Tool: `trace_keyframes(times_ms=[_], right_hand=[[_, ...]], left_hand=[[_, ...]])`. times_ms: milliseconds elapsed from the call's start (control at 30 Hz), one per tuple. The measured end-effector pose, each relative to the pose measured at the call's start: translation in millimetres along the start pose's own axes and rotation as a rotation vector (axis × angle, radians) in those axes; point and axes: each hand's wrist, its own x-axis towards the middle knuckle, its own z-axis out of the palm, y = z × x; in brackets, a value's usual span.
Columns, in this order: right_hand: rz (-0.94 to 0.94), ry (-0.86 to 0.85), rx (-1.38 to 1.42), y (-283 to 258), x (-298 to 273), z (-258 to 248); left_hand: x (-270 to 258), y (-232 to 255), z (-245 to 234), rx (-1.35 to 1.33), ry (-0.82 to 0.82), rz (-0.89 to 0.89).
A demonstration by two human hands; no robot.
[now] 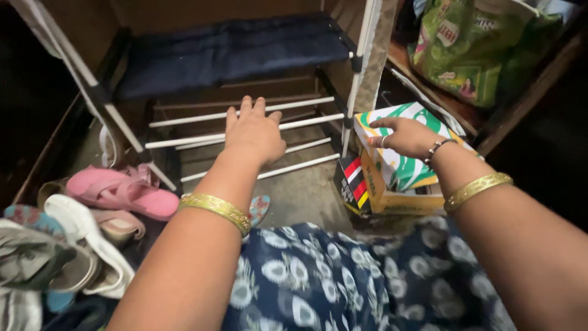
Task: The person removes shoes and boxes from a multi-tier shoe rack, then assembles the rack by inserting white horizontal rods into the vertical frame supports. The shoes are placed on the floor beside the rack during assembly.
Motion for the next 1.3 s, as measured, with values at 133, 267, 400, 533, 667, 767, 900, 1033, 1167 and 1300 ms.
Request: trace_keyframes(times_ms=[133, 267, 400, 533, 667, 767, 900, 1033, 1167, 1300], right_hand=[[0.05, -0.006, 0.123, 5.0, 40.1, 10.4], [-0.024, 0.057, 0.367, 28.8, 104.2, 39.5], [0.127, 0.189, 0.915, 38.8, 184.0, 87.9], [0.263, 0.43, 1.196, 39.7, 255.3, 145.4], [0.224, 0.647, 1.116, 61.3, 302.7, 182.2], [0.128, 0.691, 1.046, 77.6, 319.7, 191.9], [0.083, 0.74, 1.032, 88.4, 325.7, 201.9], [0.039, 0.71, 1.051, 90.2, 322.3, 200.6], [-0.031, 0.705, 1.05, 83.7, 318.1, 201.2], [0.06, 0.717, 1.037, 72.7, 314.1, 205.7]], left_hand=[[48.1, -7.7, 30.3, -0.086, 0.027, -0.025], [107.0, -8.0, 94.0, -0.169, -0.017, -0.02], [165.1, 4.5, 165.4, -0.257, 0.071, 0.032], [210.7, 12.6, 209.6, -0.385, 0.259, 0.096], [242.2, 3.5, 234.4, -0.343, 0.305, 0.171], [252.6, -7.4, 248.0, -0.335, 0.285, 0.203], [244.1, -16.5, 266.0, -0.388, 0.385, 0.263], [246.3, -17.6, 270.4, -0.414, 0.489, 0.286], [252.2, -17.7, 269.1, -0.408, 0.506, 0.29], [256.9, -24.9, 263.5, -0.383, 0.383, 0.278]])
